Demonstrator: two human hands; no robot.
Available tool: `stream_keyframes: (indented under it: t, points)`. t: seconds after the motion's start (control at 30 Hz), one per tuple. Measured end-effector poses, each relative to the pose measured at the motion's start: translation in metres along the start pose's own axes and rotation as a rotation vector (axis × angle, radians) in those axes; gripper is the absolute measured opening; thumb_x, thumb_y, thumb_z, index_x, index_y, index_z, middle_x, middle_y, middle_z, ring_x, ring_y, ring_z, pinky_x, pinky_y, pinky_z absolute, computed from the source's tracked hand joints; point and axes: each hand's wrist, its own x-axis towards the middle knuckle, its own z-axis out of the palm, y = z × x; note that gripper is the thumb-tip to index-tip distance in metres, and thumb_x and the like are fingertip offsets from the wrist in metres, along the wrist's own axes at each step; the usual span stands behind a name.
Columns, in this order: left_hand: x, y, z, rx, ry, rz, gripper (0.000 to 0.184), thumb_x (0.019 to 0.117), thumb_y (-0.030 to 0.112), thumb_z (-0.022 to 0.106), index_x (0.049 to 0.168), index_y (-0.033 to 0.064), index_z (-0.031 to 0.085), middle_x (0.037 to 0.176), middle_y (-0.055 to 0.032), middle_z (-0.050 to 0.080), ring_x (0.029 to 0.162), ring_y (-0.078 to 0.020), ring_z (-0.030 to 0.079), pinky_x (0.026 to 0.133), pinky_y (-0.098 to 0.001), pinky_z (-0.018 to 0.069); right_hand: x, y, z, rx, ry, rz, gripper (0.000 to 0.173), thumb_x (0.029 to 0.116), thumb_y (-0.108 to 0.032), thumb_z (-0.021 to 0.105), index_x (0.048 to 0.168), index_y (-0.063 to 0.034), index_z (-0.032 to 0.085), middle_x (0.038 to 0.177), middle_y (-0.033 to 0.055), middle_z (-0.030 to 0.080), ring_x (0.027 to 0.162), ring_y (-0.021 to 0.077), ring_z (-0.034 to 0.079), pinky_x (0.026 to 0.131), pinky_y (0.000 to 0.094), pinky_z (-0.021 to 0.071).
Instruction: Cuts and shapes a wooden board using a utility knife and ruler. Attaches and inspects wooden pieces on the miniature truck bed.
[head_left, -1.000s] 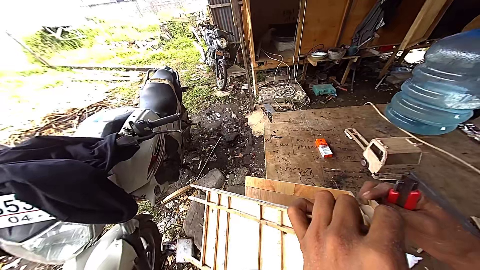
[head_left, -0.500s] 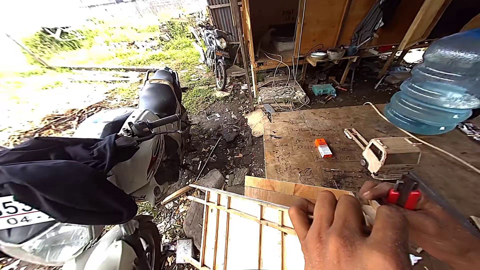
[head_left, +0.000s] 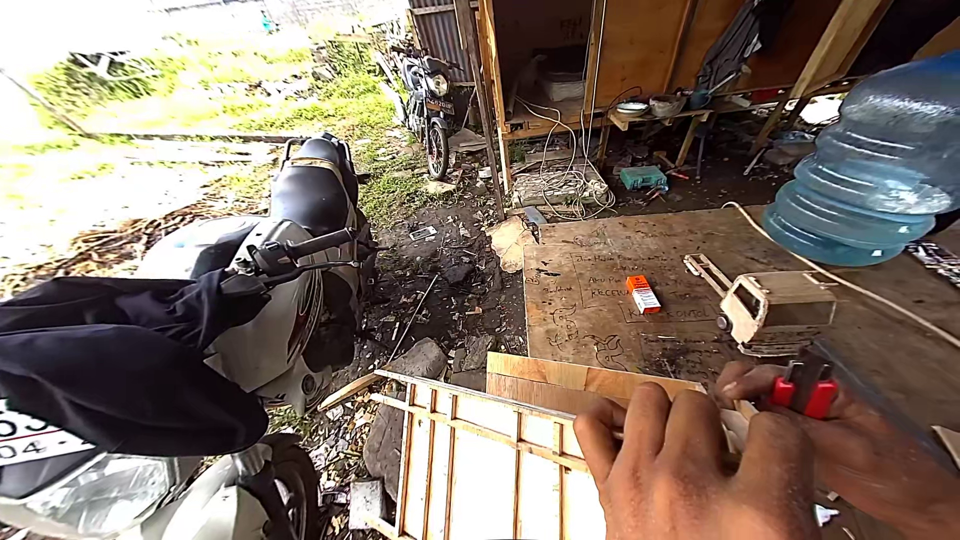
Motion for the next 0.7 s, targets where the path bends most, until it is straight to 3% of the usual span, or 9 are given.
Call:
stream_keyframes:
  t: [0.7]
  points:
    - [-0.0008,-0.0062,0.0006,-0.021,-0.038,-0.013,0.014,0.0925,0.021,0.07,0.102,0.022,0.081,0.07,0.0023,0.058,0.071,-0.0162,0.054,0.079,-0.043,0.034,-0.0057,0.0002,-0.003,0.132,0.047,0.036,0.016,0.0976,-0.024,0.069,0.111,-0.0242,0.078,0.104,-0.008,0.073,0.074,-0.0017,0.065,0.061,0.0143,0.0551]
